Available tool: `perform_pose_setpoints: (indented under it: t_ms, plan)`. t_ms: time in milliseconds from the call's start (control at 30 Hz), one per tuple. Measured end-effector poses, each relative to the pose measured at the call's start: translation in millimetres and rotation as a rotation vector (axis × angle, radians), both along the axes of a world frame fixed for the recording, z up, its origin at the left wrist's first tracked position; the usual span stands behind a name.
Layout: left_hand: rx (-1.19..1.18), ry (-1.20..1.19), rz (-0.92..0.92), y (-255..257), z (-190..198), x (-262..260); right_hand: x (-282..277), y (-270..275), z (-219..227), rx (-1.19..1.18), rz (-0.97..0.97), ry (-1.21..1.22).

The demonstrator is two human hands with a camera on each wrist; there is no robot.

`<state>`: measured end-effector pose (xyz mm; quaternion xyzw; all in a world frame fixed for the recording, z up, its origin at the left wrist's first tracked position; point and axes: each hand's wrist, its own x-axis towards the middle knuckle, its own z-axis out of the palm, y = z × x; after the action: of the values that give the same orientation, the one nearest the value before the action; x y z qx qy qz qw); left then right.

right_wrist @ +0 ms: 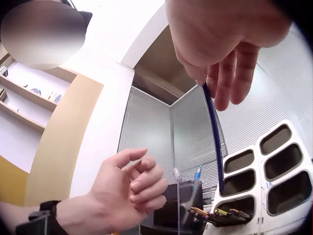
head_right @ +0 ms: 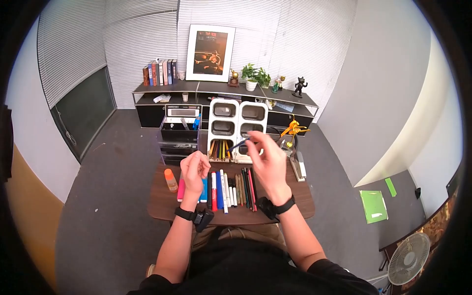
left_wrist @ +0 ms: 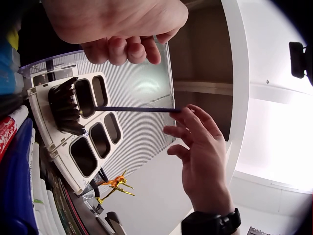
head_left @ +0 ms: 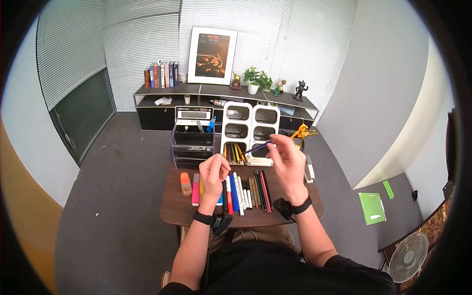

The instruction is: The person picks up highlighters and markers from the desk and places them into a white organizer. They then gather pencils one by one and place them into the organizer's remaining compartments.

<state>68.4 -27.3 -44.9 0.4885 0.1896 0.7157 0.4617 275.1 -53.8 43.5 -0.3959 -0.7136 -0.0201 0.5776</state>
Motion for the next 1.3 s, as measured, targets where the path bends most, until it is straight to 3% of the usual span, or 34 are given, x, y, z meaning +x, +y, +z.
perform_pose_setpoints:
  t_ms: [167, 433, 700, 800, 1067, 1300]
  plan:
    - [0.001, 0.025, 0.038, 4, -3, 0, -21, 28, -16, 0.132, -0.036, -0.342]
    - [0.008, 0.017, 0.021, 3, -2, 1, -20, 37, -43, -0.112, -0.009, -0.483]
    - [0.002, 0.025, 0.023, 4, -2, 0, -13, 24, -33, -0.169, -0.021, -0.423]
    - [0.013, 0.038, 0.026, 4, -3, 0, 7, 9, -37, -0.219, -0.12, -0.374]
    - [0.037, 0.049, 0.02, 5, -5, 1, 74, -1, -76, -0.804, -0.318, -0.479]
    - [0.052, 0.074, 0.035, 6, -5, 0, 87, 3, -97, -0.812, -0.326, -0.54]
